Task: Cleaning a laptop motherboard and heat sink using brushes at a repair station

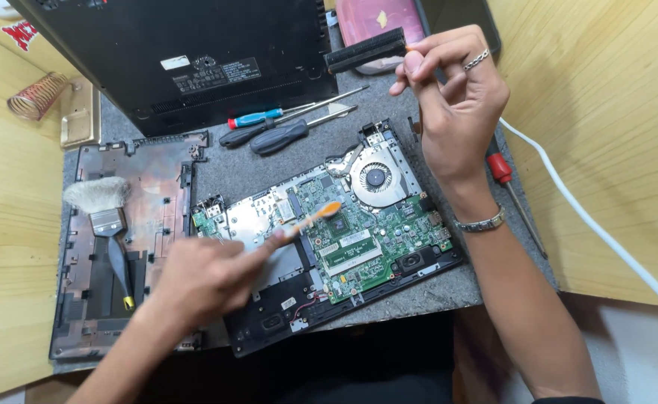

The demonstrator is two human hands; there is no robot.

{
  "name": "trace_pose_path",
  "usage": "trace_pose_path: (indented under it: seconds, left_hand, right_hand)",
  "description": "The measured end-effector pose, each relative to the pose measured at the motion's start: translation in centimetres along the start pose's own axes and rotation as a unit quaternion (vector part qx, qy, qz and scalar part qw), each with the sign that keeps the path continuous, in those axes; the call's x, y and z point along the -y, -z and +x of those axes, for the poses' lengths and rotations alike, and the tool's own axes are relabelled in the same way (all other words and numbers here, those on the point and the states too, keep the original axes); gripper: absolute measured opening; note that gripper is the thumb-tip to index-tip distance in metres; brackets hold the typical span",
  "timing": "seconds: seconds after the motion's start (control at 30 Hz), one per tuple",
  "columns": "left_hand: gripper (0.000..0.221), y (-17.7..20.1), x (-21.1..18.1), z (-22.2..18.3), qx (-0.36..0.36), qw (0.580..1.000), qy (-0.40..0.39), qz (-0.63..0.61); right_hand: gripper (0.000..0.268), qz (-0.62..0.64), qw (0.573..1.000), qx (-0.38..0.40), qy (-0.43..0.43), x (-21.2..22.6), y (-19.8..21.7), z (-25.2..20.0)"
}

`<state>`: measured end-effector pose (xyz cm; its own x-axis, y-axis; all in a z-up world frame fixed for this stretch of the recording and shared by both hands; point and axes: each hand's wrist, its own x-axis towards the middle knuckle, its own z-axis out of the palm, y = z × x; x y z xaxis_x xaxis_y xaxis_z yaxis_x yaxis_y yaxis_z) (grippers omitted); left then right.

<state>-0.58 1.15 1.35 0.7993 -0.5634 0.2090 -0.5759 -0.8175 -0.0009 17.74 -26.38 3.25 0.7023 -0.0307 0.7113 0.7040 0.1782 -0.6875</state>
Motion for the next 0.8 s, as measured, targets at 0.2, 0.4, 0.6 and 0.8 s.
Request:
trace_pose_path:
  seconds: [0.2, 0.4, 0.6, 0.8]
  left_hand:
    - [0.049, -1.5, 1.9, -1.7, 0.011, 1.0, 0.006, 0.022]
    - [0.041, -1.0, -1.2, -1.7, 0.016, 0.998, -0.048, -0.032]
    - [0.045, -0.8, -3.1, -1.6, 0.02, 0.996, -0.048, -0.068]
    - [0.033, -0.5, -0.5, -1.0, -0.014, 1.0, 0.009, 0.009]
  right_hand:
    - [0.021, 0.001, 1.0, 0.004, 0.003, -0.1, 0.2, 0.0]
    - [0.02, -0.001, 1.0, 0.004, -0.005, -0.1, 0.2, -0.1]
    - [0.019, -0.006, 1.0, 0.012, 0.001, 0.2, 0.0, -0.2]
    - [0.021, -0.011, 1.0, 0.006, 0.005, 0.1, -0.2, -0.2]
